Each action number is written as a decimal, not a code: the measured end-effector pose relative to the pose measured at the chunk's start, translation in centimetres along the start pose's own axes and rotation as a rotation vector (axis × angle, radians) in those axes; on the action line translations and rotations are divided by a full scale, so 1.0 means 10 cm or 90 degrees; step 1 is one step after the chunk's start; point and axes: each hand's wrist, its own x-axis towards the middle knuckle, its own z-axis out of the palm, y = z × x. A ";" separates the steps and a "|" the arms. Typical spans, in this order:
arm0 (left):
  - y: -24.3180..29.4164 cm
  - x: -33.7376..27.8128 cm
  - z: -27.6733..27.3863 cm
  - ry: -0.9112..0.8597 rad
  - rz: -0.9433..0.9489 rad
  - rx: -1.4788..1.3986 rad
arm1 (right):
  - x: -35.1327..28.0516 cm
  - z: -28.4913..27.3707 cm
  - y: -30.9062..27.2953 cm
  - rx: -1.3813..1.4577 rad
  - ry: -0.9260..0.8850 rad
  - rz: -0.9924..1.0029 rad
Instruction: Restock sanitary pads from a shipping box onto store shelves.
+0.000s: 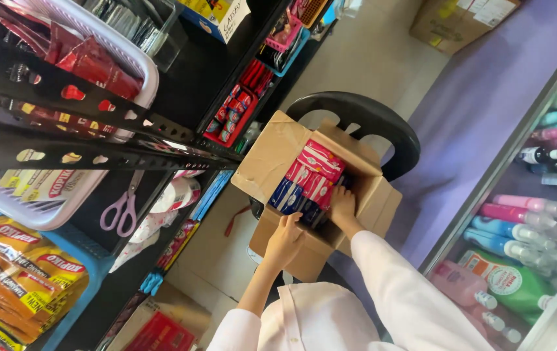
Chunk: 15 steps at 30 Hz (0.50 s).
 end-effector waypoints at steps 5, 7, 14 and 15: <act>-0.12 0.14 0.21 0.027 0.028 0.010 | -0.04 -1.19 0.23 0.137 -0.082 -0.074; 0.00 0.21 0.23 0.050 0.064 -0.002 | 0.00 -1.64 0.36 0.190 -0.132 -0.131; -0.11 0.40 0.15 0.018 -0.094 -0.614 | -0.14 -1.74 1.01 0.743 -0.267 -0.346; -0.27 0.42 0.17 0.033 -0.152 -0.629 | 0.16 -1.62 0.06 0.669 -0.164 -0.292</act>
